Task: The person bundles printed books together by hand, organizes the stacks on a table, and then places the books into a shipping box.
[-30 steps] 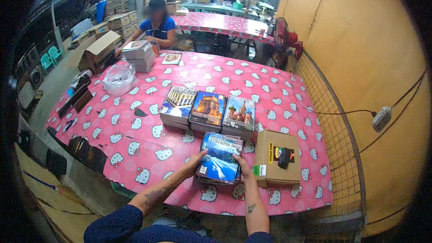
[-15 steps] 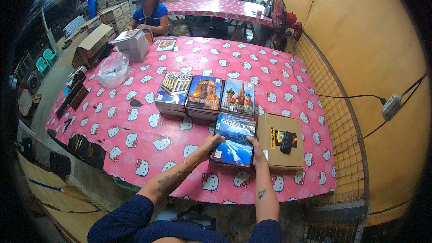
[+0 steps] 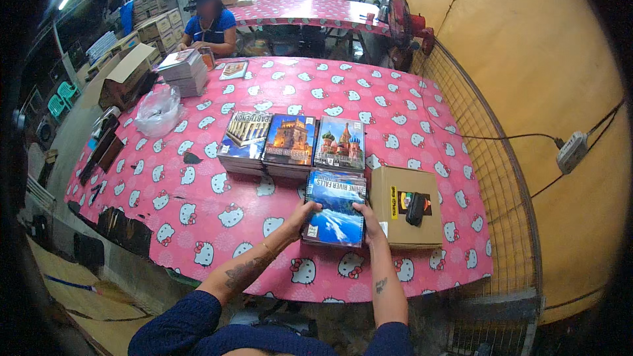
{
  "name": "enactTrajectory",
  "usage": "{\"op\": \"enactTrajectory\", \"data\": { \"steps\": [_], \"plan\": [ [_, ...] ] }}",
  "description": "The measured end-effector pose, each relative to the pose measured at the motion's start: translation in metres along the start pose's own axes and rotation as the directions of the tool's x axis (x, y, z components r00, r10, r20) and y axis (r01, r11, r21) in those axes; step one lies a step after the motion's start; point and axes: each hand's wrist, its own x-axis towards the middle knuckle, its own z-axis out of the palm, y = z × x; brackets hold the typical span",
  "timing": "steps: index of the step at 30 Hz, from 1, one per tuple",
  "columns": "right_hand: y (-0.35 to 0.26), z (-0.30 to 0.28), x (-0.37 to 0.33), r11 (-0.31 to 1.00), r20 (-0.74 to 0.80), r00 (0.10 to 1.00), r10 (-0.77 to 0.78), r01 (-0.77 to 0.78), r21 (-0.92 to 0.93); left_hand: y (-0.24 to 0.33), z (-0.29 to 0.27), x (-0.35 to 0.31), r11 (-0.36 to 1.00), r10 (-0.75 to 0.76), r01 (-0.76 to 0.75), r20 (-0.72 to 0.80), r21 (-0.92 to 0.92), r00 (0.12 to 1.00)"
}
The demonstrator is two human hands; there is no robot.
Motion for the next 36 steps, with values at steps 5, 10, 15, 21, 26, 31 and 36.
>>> {"op": "enactTrajectory", "data": {
  "steps": [5, 10, 15, 21, 26, 31, 36],
  "plan": [
    [-0.013, -0.012, 0.002, 0.999, -0.012, 1.0, 0.027, -0.027, -0.031, 0.009, 0.019, 0.0, 0.996, -0.061, 0.062, 0.021, -0.058, 0.998],
    [-0.029, -0.007, -0.012, 0.756, -0.247, 0.807, -0.536, 0.33, -0.565, 0.004, -0.015, -0.008, 0.993, 0.026, -0.018, -0.074, 0.113, 0.997],
    [-0.083, -0.094, -0.129, 0.529, -0.497, 0.28, -0.821, 0.048, -0.847, 0.005, -0.081, -0.084, 0.871, 0.293, -0.161, -0.227, 0.464, 0.929],
    [-0.001, -0.128, -0.105, 0.831, -0.808, 0.212, -0.55, 0.038, -0.555, -0.049, -0.18, -0.157, 0.721, 0.527, -0.182, -0.36, 0.668, 0.77],
    [-0.018, -0.164, -0.039, 0.808, -0.787, 0.184, -0.589, 0.168, -0.565, -0.035, -0.157, -0.152, 0.424, 0.606, -0.104, -0.197, 0.9, 0.771],
    [-0.071, -0.191, -0.008, 0.856, -0.839, 0.171, -0.516, 0.062, -0.514, -0.038, -0.163, -0.162, 0.192, 0.654, -0.236, 0.055, 0.953, 0.754],
    [-0.078, -0.175, 0.006, 0.788, -0.805, 0.029, -0.592, 0.228, -0.572, -0.039, -0.172, -0.226, 0.222, 0.694, -0.208, -0.004, 0.953, 0.72]
  ]
}}
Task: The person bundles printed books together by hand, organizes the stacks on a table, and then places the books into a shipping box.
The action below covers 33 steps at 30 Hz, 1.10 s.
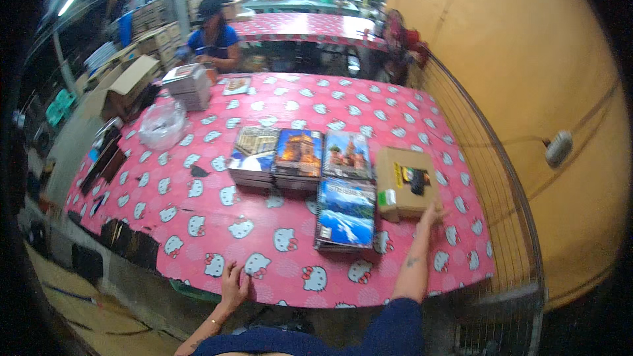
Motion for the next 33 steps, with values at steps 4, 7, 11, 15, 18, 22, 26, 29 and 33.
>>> {"op": "enactTrajectory", "data": {
  "steps": [4, 7, 11, 15, 18, 22, 26, 29, 33],
  "plan": [
    [-0.051, 0.002, -0.119, 0.871, -0.03, 0.875, -0.483, 0.477, -0.116, -0.012, -0.048, -0.035, 0.99, -0.138, 0.139, -0.151, -0.003, 0.979],
    [-0.095, 0.005, -0.29, 0.744, 0.207, 0.715, -0.668, 0.634, 0.21, -0.041, -0.085, -0.053, 0.979, -0.205, 0.199, -0.227, -0.052, 0.952],
    [-0.101, -0.009, -0.543, 0.782, 0.752, 0.237, -0.616, 0.305, 0.544, -0.077, -0.143, -0.057, 0.972, -0.232, 0.209, -0.341, -0.103, 0.911],
    [-0.066, -0.044, -0.733, 0.847, 0.825, -0.315, -0.469, 0.103, 0.521, -0.123, -0.201, -0.067, 0.953, -0.293, 0.225, -0.435, -0.201, 0.852],
    [-0.034, -0.056, -0.838, 0.965, 0.806, -0.532, -0.262, -0.112, 0.239, -0.183, -0.25, -0.091, 0.936, -0.352, 0.303, -0.465, -0.179, 0.812],
    [-0.017, -0.041, -0.94, 0.921, 0.68, -0.733, 0.034, -0.241, -0.306, -0.209, -0.331, -0.111, 0.885, -0.452, 0.436, -0.531, -0.165, 0.717],
    [0.031, -0.02, -0.982, 0.738, 0.401, -0.803, 0.441, 0.07, -0.671, -0.232, -0.375, -0.134, 0.852, -0.499, 0.499, -0.528, -0.155, 0.688],
    [0.13, -0.007, -0.989, 0.25, 0.169, -0.607, 0.777, 0.051, -0.967, -0.27, -0.379, -0.167, 0.783, -0.606, 0.595, -0.439, -0.182, 0.663],
    [0.178, 0.016, -1.018, 0.121, 0.252, -0.496, 0.831, -0.28, -0.952, -0.321, -0.41, -0.176, 0.748, -0.656, 0.65, -0.288, -0.133, 0.697]
  ]
}}
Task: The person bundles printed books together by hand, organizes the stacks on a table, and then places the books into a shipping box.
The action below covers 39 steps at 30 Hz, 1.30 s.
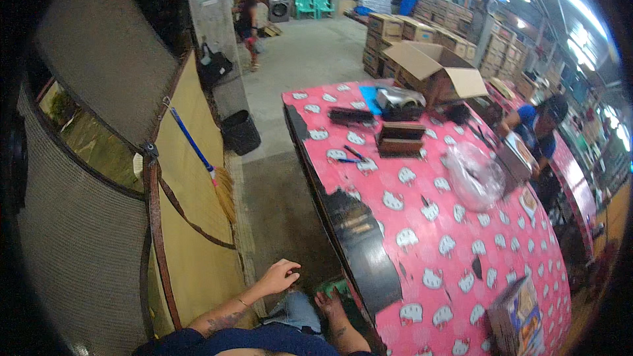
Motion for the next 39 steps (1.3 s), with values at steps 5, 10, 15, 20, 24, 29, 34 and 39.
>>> {"op": "enactTrajectory", "data": {
  "steps": [5, 10, 15, 20, 24, 29, 34, 39],
  "plan": [
    [-0.015, 0.025, 0.054, 0.965, -0.132, 0.977, -0.167, 0.135, -0.223, -0.026, -0.047, 0.115, 0.996, 0.092, -0.091, -0.022, 0.022, 0.996],
    [-0.036, 0.154, 0.084, 0.221, 0.496, 0.864, -0.084, 0.502, -0.836, -0.029, -0.075, 0.229, 0.984, 0.087, -0.109, 0.159, 0.137, 0.984],
    [-0.029, 0.327, 0.031, 0.003, 0.564, 0.778, 0.276, 0.586, -0.81, -0.028, -0.113, 0.306, 0.974, 0.201, -0.217, 0.186, 0.067, 0.962],
    [-0.05, 0.458, 0.023, 0.029, 0.657, 0.696, 0.29, 0.68, -0.733, -0.066, -0.168, 0.363, 0.999, 0.05, -0.049, 0.079, -0.009, 0.996],
    [-0.064, 0.56, 0.031, 0.1, 0.692, 0.663, 0.286, 0.698, -0.709, -0.136, -0.237, 0.406, 0.998, 0.005, -0.005, 0.004, 0.06, 1.0],
    [-0.076, 0.691, 0.098, 0.06, 0.786, 0.613, 0.088, 0.784, -0.618, -0.196, -0.323, 0.495, 1.0, -0.004, 0.006, -0.061, 0.028, 0.998],
    [-0.065, 0.814, 0.153, 0.214, 0.811, 0.584, -0.041, 0.798, -0.563, -0.24, -0.393, 0.583, 0.995, 0.078, -0.08, 0.033, 0.06, 0.996],
    [-0.075, 0.897, 0.222, 0.258, 0.839, 0.543, 0.029, 0.807, -0.531, -0.301, -0.451, 0.662, 0.994, -0.078, 0.089, 0.17, -0.057, 0.982]
  ]
}}
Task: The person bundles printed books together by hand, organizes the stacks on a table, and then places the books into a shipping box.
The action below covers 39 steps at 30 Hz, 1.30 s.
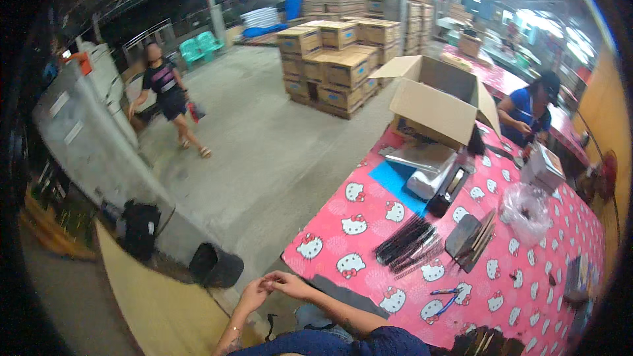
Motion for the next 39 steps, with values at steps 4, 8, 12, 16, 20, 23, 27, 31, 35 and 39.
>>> {"op": "enactTrajectory", "data": {
  "steps": [4, 8, 12, 16, 20, 23, 27, 31, 35, 39],
  "plan": [
    [-0.016, -0.039, 0.051, 0.989, -0.197, 0.98, -0.029, 0.0, -0.147, -0.041, -0.036, 0.062, 0.987, -0.083, 0.081, 0.002, 0.136, 0.997],
    [-0.046, -0.067, 0.099, 0.904, -0.344, 0.916, -0.207, 0.044, -0.426, -0.221, -0.086, 0.098, 0.845, -0.076, -0.028, 0.173, 0.535, 0.982],
    [-0.065, -0.114, 0.114, 0.471, -0.536, 0.682, -0.497, -0.307, -0.827, -0.231, -0.134, 0.125, 0.656, -0.667, 0.568, 0.03, 0.498, 0.744],
    [-0.042, -0.151, 0.105, 0.353, -0.672, 0.555, -0.49, -0.578, -0.736, -0.218, -0.155, 0.23, 0.638, -0.683, 0.573, 0.034, 0.513, 0.73],
    [-0.066, -0.141, 0.11, 0.37, -0.722, 0.546, -0.425, -0.623, -0.689, -0.199, -0.143, 0.369, 0.694, -0.592, 0.451, 0.087, 0.562, 0.801],
    [-0.13, -0.131, 0.121, 0.52, -0.8, 0.414, -0.435, -0.61, -0.598, -0.175, -0.143, 0.49, 0.742, -0.459, 0.289, 0.144, 0.605, 0.877],
    [-0.163, -0.136, 0.129, 0.602, -0.862, 0.42, -0.283, -0.622, -0.501, -0.142, -0.121, 0.647, 0.808, -0.199, -0.009, 0.288, 0.588, 0.937],
    [-0.105, -0.137, 0.132, 0.48, -0.874, 0.36, -0.327, -0.734, -0.482, -0.048, -0.038, 0.72, 0.951, 0.003, -0.162, 0.517, 0.264, 0.856],
    [-0.084, -0.147, 0.133, 0.481, -0.923, 0.347, -0.165, -0.789, -0.383, 0.103, -0.019, 0.688, 0.975, -0.058, -0.112, 0.706, 0.193, 0.706],
    [-0.163, -0.184, 0.138, 0.793, -0.999, 0.025, -0.033, -0.607, -0.042, 0.174, 0.008, 0.688, 0.862, 0.303, -0.507, 0.815, -0.014, 0.493]
  ]
}}
